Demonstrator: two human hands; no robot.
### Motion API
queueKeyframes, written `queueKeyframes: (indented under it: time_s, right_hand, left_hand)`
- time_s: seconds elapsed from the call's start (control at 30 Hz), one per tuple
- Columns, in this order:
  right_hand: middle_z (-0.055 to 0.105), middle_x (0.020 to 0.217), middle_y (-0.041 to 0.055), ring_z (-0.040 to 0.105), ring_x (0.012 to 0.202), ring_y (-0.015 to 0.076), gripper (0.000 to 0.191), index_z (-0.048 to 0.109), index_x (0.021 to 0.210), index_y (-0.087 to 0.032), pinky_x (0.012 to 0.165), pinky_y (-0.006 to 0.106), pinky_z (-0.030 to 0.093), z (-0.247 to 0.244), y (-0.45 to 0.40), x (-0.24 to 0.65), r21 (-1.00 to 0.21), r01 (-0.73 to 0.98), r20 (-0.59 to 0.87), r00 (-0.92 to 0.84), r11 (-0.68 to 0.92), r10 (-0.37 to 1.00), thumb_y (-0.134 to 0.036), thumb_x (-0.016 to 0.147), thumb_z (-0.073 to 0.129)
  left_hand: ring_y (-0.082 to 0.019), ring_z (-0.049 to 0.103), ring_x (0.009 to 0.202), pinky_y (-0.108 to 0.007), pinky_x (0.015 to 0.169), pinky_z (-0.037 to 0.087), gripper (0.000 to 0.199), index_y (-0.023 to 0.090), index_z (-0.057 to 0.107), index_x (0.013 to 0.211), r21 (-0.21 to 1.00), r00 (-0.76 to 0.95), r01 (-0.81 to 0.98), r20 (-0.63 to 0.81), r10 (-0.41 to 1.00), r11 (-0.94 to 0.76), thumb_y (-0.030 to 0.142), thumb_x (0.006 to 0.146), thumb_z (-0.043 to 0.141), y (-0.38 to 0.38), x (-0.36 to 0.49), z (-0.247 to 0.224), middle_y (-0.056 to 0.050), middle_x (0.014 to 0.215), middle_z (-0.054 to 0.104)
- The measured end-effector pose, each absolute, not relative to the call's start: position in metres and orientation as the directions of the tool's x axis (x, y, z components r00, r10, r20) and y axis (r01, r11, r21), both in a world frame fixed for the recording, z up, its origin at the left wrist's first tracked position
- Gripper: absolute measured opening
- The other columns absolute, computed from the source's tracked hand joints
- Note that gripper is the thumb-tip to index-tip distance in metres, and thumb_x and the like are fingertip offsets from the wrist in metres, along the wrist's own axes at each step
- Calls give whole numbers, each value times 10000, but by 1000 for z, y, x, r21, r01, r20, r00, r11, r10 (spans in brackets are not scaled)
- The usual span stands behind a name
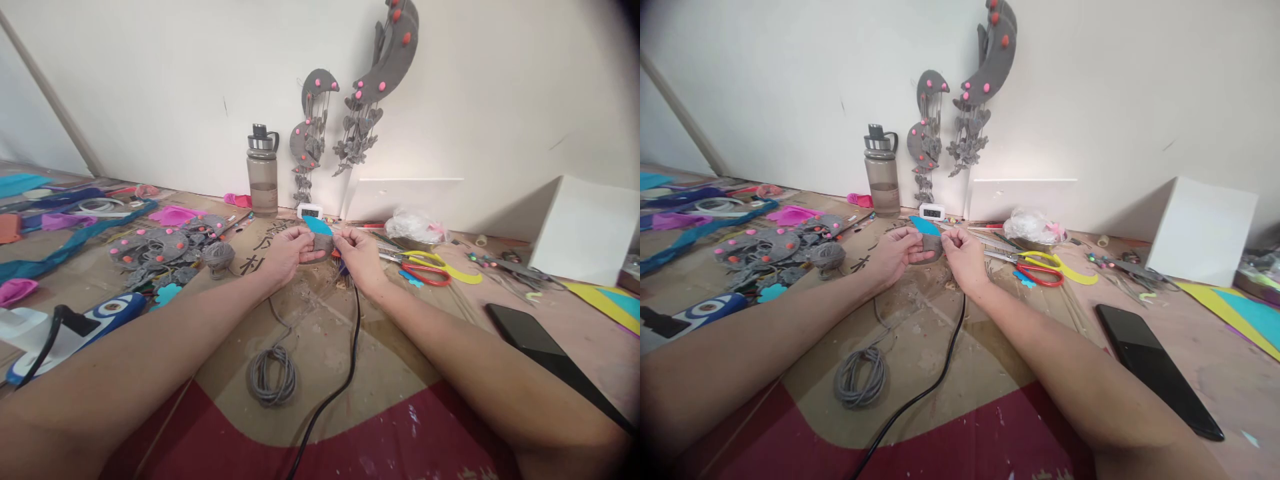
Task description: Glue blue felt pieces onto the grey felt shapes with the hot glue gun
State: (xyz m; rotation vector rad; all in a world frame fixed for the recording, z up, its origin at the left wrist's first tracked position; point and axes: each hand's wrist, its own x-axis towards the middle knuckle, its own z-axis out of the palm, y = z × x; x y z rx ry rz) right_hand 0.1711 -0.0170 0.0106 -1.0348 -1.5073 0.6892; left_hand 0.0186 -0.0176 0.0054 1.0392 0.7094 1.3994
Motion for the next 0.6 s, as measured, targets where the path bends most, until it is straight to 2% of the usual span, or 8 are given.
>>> queueKeyframes:
  time_s: [0.23, 0.47, 0.6]
  right_hand:
    - [424, 567, -55, 303, 536, 96, 260, 575, 701, -199, 522, 243, 260, 4, -10, 171, -921, 101, 377, -6, 376, 926, -453, 732, 622]
    - [414, 572, -54, 279, 515, 84, 283, 553, 674, -197, 487, 241, 220, 6, -12, 168, -947, 8, 320, -4, 320, 948, -457, 676, 665]
    - [374, 552, -70, 249, 481, 69, 290, 559, 686, -195, 461, 238, 188, 8, -16, 166, -972, -65, 227, -16, 226, 974, -445, 632, 695]
  left_hand:
    - [-69, 579, 563, -397, 820, 584, 155, 137, 569, 696, 883, 105, -462, 151, 983, -86, 208, 716, 705, -18, 17, 7, 38, 599, 545]
    - [-104, 627, 633, -382, 824, 585, 98, 112, 617, 717, 863, 141, -504, 106, 984, -21, 177, 724, 690, -14, 15, 4, -25, 667, 631]
    - [-120, 644, 660, -376, 805, 589, 86, 104, 632, 736, 871, 150, -491, 88, 985, -3, 177, 731, 678, -13, 14, 2, -55, 711, 663]
